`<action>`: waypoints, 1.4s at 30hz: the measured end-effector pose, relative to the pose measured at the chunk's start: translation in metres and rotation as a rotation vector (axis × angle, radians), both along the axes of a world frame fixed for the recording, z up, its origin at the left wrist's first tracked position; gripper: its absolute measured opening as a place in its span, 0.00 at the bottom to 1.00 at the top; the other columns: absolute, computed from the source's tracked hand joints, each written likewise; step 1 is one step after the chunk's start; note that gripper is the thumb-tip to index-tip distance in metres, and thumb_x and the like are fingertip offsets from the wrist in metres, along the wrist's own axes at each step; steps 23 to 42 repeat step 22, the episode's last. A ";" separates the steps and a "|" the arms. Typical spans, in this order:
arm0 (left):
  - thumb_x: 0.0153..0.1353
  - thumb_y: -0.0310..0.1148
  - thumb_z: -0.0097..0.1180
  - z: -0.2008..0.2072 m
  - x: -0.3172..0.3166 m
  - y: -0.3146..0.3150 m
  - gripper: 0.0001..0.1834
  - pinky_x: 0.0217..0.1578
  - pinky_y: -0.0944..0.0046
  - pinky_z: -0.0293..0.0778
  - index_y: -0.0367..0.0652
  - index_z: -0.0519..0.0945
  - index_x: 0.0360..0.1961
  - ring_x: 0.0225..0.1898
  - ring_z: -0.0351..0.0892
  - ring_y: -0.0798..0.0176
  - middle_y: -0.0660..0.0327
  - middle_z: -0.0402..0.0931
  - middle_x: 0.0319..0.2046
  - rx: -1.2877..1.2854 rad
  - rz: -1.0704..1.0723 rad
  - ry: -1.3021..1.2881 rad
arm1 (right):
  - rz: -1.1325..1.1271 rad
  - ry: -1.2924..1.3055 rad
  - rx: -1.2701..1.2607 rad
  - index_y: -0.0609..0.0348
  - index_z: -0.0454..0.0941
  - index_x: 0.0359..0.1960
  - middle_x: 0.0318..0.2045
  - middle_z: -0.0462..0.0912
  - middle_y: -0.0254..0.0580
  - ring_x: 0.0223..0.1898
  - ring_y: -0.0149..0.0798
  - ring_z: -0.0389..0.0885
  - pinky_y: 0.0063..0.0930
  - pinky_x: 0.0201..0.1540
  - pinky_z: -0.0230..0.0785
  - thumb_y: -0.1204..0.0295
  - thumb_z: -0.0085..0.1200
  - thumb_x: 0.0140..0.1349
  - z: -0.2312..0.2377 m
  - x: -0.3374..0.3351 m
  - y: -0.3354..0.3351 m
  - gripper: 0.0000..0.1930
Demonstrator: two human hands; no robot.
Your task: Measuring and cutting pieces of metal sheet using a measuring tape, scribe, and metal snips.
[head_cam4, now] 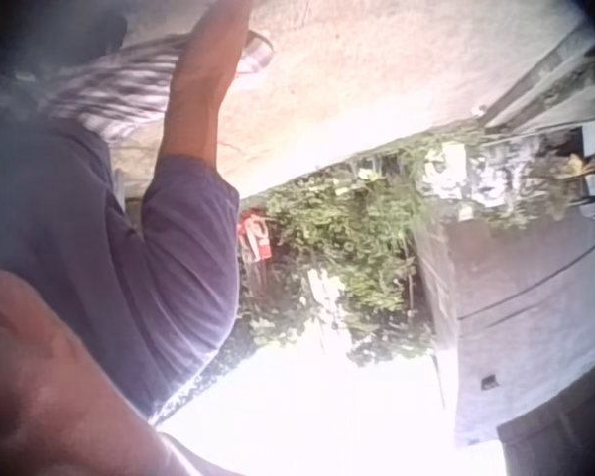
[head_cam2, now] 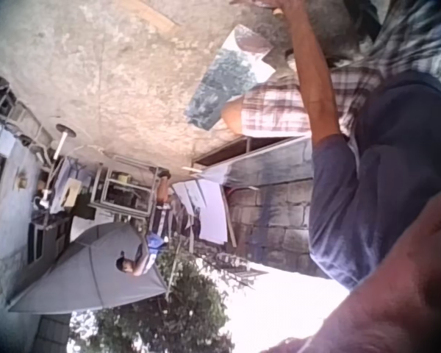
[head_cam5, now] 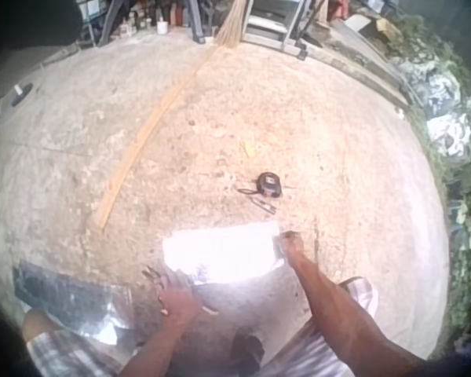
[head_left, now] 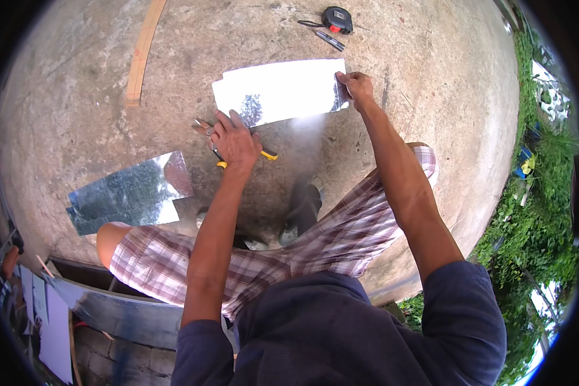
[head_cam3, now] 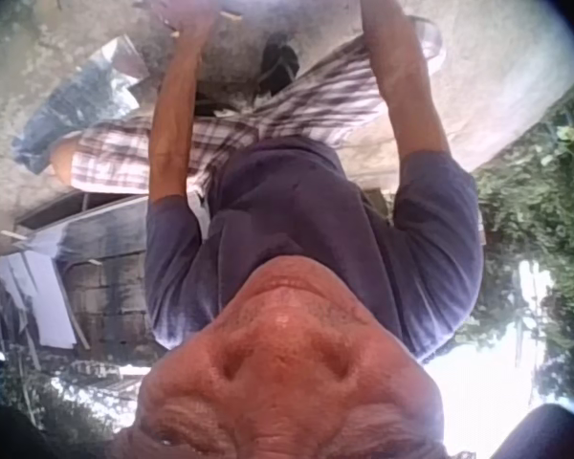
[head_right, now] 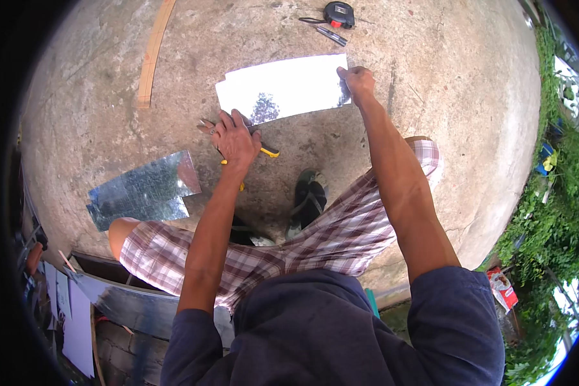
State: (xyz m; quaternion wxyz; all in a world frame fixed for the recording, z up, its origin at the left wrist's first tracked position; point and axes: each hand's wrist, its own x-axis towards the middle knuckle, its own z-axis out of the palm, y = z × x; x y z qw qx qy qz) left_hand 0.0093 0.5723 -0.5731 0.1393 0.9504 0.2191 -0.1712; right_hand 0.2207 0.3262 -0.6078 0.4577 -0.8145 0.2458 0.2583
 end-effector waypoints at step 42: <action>0.47 0.29 0.69 -0.036 0.005 0.046 0.33 0.42 0.64 0.76 0.35 0.75 0.56 0.38 0.80 0.62 0.54 0.78 0.50 -0.647 0.687 -0.405 | 0.186 0.201 0.120 0.69 0.76 0.41 0.28 0.82 0.41 0.24 0.34 0.80 0.26 0.24 0.74 0.64 0.72 0.49 -0.013 -0.010 0.003 0.24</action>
